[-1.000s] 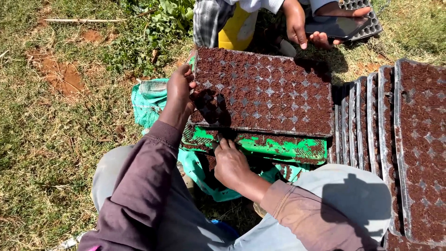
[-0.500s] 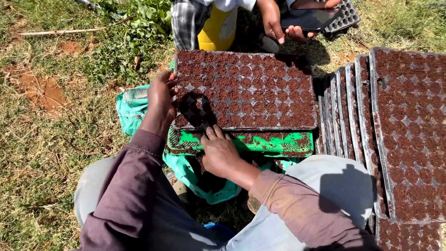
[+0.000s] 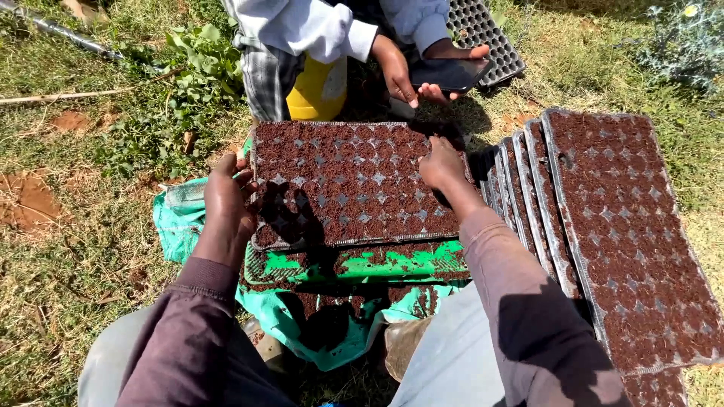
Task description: Filling plastic seedling trays with soil substrate by hand and stacking them in a nursery.
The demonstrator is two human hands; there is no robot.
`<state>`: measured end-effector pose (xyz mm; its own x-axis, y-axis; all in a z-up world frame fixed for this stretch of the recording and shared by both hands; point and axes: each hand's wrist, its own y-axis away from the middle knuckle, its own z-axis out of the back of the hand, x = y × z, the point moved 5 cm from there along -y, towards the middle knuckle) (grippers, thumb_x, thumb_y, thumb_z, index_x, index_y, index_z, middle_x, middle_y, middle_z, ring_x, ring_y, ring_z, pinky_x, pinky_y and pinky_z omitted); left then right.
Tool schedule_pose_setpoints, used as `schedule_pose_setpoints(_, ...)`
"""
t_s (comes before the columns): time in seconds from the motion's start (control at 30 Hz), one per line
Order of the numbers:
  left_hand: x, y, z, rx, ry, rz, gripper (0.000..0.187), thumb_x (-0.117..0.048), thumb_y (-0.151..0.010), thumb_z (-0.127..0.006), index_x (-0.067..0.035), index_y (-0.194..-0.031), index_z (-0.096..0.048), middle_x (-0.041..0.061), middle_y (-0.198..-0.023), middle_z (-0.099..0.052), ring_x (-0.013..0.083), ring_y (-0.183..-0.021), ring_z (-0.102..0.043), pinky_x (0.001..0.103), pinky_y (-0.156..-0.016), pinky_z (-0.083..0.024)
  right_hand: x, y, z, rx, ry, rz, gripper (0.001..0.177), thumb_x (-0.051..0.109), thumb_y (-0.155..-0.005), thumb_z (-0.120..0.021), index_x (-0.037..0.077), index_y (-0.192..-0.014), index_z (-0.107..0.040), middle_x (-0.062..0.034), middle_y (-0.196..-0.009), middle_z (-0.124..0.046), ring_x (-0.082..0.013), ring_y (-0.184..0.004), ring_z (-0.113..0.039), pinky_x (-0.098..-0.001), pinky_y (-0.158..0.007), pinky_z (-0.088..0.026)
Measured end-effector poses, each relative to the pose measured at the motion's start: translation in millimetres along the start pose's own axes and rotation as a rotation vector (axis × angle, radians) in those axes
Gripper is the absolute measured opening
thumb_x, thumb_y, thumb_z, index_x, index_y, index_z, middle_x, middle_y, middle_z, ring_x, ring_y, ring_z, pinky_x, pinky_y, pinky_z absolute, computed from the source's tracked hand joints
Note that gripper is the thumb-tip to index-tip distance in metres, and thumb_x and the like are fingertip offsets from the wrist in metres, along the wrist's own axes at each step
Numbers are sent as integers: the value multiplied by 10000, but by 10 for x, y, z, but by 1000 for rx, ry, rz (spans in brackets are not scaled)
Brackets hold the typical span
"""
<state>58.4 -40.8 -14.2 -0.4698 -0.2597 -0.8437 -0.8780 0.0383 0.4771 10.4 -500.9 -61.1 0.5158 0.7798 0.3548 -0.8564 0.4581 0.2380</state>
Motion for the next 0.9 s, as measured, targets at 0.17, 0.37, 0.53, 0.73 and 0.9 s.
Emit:
schedule_pose_setpoints(0.17, -23, -52, -101, 21, -20, -11, 479, -460, -1188, -481, -73, -1447, -594, 135, -1333, -508, 258, -1147, -510, 458, -974, -405, 160, -188, -52, -80, -97, 145, 560, 15, -1124, -596, -48, -1679, -552, -373, -1675, -471, -571, -1609, -448, -696, -1323, -415)
schedule_pose_setpoints(0.37, -119, -160, -97, 15, 1, -40, 448, -424, -1187, -518, -52, -1416, -615, 93, -1259, -520, 230, -1089, -525, 413, -893, -434, 556, -308, -135, -132, -154, 350, 404, -110, -1033, -703, -75, -1429, -773, -287, -1347, -677, -506, -1375, -642, -636, -1237, -513)
schedule_pose_setpoints(0.53, -166, -131, 16, 6, 43, -64, 424, -407, -1167, -527, -61, -1390, -630, 82, -1250, -523, 215, -1094, -530, 386, -883, -461, 556, -269, -256, -75, 50, 409, 240, -116, -1042, -764, 18, -1219, -854, -213, -1196, -779, -405, -1267, -755, -575, -1220, -550)
schedule_pose_setpoints(0.73, -205, -182, 10, 12, 38, -88, 423, -423, -1153, -570, -63, -1337, -697, 94, -1205, -578, 210, -1028, -566, 359, -837, -482, 381, -160, -5, -138, 43, 307, 162, 119, -953, -923, 256, -1039, -932, -137, -1125, -893, -440, -1206, -813, -535, -1062, -635)
schedule_pose_setpoints(0.9, -364, -16, -65, -45, 5, -14, 307, -373, -1045, -576, -150, -1143, -763, 58, -1260, -739, 174, -1032, -599, 356, -867, -488, 679, 143, 201, 48, 29, 280, 782, 232, -1061, -751, 302, -1791, -481, -173, -1918, -297, -369, -1754, -311, -518, -1364, -279)
